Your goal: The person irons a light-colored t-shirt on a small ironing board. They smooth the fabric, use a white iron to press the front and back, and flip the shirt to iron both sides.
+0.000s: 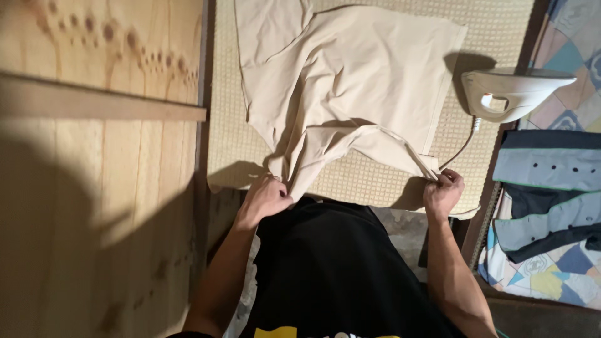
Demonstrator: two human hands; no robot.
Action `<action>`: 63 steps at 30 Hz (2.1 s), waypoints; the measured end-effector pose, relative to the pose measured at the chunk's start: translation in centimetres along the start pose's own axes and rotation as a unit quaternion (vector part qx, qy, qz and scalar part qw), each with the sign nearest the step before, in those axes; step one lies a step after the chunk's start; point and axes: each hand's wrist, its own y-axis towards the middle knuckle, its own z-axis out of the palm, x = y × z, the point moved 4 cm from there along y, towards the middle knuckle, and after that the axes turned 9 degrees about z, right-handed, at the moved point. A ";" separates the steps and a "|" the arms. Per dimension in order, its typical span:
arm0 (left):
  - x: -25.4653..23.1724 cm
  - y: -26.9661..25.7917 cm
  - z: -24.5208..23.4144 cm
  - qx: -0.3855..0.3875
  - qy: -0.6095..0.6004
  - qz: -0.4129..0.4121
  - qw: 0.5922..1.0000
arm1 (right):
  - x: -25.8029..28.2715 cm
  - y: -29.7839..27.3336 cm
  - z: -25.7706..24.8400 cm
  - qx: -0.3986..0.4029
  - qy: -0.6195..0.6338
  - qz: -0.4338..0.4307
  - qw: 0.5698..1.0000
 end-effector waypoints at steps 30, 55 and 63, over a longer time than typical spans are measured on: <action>15.7 0.9 -7.3 -0.334 -0.420 -0.050 0.842 | 0.1 -8.9 1.4 -0.062 -0.088 0.098 0.989; 13.0 28.6 -20.1 -0.455 -0.169 -0.106 0.868 | 15.9 27.3 11.9 -0.101 -0.058 -0.089 0.989; 15.7 32.0 -30.8 -0.644 -0.178 0.104 0.737 | 17.0 30.4 10.4 -0.079 0.071 0.118 0.987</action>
